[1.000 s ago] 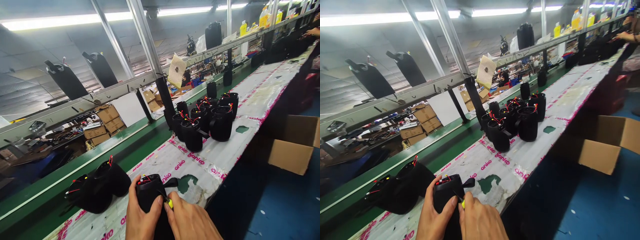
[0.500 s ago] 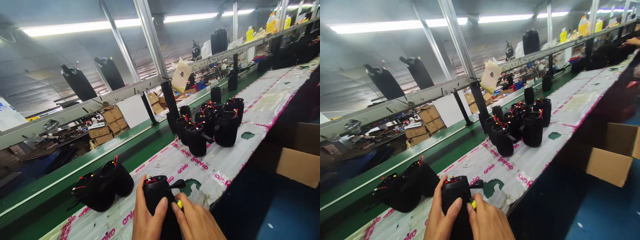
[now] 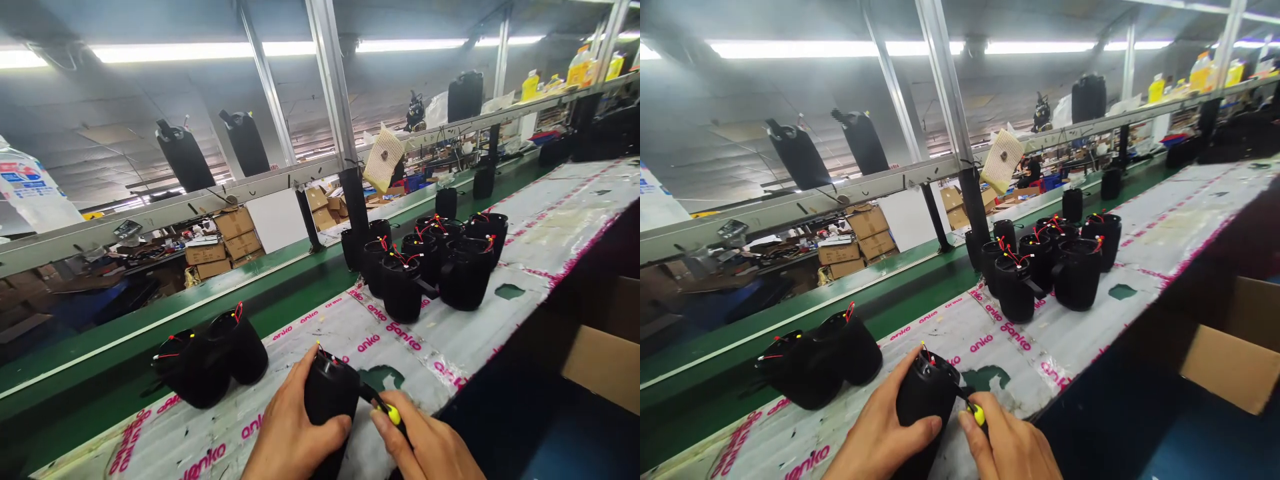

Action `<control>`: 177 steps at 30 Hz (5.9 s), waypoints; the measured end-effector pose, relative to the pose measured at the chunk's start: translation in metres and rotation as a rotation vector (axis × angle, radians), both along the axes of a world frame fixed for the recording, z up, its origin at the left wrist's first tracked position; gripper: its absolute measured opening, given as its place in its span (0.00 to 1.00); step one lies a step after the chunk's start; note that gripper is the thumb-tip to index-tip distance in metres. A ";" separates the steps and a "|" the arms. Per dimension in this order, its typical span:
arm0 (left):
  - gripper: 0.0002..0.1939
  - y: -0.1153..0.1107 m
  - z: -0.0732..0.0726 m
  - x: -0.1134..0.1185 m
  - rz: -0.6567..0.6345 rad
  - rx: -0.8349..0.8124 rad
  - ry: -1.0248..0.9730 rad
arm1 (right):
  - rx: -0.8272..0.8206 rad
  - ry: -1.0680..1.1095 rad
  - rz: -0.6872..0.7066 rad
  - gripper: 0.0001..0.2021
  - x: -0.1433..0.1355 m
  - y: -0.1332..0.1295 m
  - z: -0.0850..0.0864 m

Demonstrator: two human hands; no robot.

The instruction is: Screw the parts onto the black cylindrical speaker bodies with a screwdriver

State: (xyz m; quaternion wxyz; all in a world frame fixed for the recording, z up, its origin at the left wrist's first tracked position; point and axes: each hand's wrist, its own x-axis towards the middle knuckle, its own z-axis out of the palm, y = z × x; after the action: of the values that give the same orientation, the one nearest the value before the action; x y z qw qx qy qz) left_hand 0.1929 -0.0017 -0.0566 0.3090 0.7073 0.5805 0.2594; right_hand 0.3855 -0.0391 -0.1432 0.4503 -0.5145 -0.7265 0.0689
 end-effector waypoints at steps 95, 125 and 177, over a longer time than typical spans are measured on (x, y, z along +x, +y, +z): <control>0.43 0.006 -0.003 0.024 -0.122 -0.023 0.834 | -0.515 -0.394 0.076 0.08 -0.021 0.009 0.032; 0.45 -0.005 0.006 0.018 -0.056 -0.097 0.671 | -0.407 -0.220 0.107 0.12 -0.011 0.007 0.020; 0.47 -0.012 -0.003 0.025 -0.047 -0.060 0.681 | -0.483 -0.279 0.126 0.13 -0.003 0.006 0.031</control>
State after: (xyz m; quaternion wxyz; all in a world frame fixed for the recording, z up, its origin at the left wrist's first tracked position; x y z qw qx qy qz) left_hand 0.2175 -0.0139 -0.0592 0.1239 0.7571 0.6413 -0.0161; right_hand 0.3827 -0.0329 -0.1126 0.2054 -0.5652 -0.7745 0.1963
